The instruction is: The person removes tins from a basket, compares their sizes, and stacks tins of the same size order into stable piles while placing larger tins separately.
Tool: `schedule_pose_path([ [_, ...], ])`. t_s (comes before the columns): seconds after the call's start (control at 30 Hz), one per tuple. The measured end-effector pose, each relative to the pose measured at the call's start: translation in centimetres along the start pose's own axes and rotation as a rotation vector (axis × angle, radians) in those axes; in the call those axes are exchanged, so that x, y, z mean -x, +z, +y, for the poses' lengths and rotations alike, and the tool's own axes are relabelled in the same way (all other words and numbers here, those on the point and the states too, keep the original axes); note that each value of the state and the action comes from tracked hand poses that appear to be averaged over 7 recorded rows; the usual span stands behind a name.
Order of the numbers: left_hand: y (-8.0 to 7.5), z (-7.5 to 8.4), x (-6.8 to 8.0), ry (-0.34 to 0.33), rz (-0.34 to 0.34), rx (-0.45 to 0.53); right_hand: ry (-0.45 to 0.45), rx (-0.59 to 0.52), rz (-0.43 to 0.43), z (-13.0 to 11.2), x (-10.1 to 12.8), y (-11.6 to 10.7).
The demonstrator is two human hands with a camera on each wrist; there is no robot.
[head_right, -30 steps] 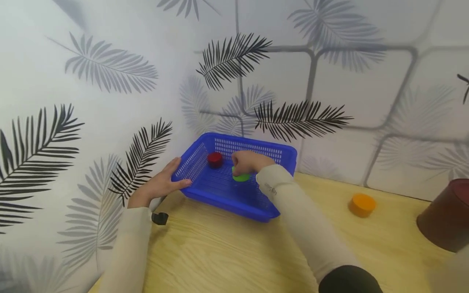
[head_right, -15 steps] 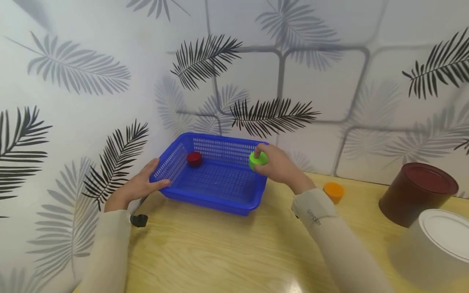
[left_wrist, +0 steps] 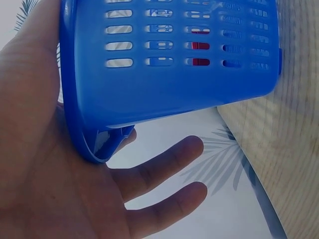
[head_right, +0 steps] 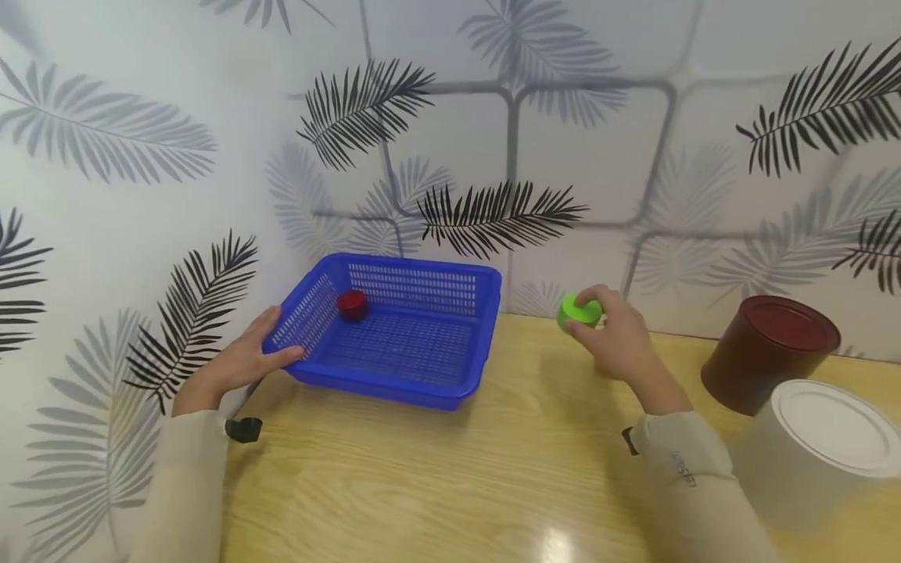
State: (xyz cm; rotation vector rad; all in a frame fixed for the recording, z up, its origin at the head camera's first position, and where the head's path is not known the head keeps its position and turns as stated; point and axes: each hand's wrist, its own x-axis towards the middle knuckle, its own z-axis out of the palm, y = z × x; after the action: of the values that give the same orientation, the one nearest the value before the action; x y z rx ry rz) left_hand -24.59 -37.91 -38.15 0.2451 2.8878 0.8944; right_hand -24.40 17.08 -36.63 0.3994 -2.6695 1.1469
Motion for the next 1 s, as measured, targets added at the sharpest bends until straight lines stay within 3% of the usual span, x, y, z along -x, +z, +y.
schedule_pose_path([
  [0.2, -0.3, 0.5, 0.2, 0.002, -0.002, 0.007, 0.084, 0.081, 0.063, 3.3, 1.5, -1.9],
  [0.4, -0.2, 0.3, 0.3, 0.006, -0.005, 0.029, 0.105, 0.119, 0.093, 6.2, 1.6, -1.3],
  [0.5, -0.1, 0.2, 0.2, 0.010, -0.007, 0.037, 0.120, 0.132, 0.009, 7.1, 1.5, -0.9],
  [0.67, -0.7, -1.3, 1.5, 0.001, 0.026, 0.030, 0.067, 0.139, -0.182, 6.7, 0.3, 0.3],
  [0.8, -0.7, -1.5, 1.1, 0.012, 0.044, 0.036, 0.051, 0.150, -0.179, 6.7, 0.5, 0.1],
  [1.0, -0.1, -1.3, 0.0, 0.024, 0.036, 0.079, 0.117, 0.164, -0.181, 7.5, 1.4, -0.6],
])
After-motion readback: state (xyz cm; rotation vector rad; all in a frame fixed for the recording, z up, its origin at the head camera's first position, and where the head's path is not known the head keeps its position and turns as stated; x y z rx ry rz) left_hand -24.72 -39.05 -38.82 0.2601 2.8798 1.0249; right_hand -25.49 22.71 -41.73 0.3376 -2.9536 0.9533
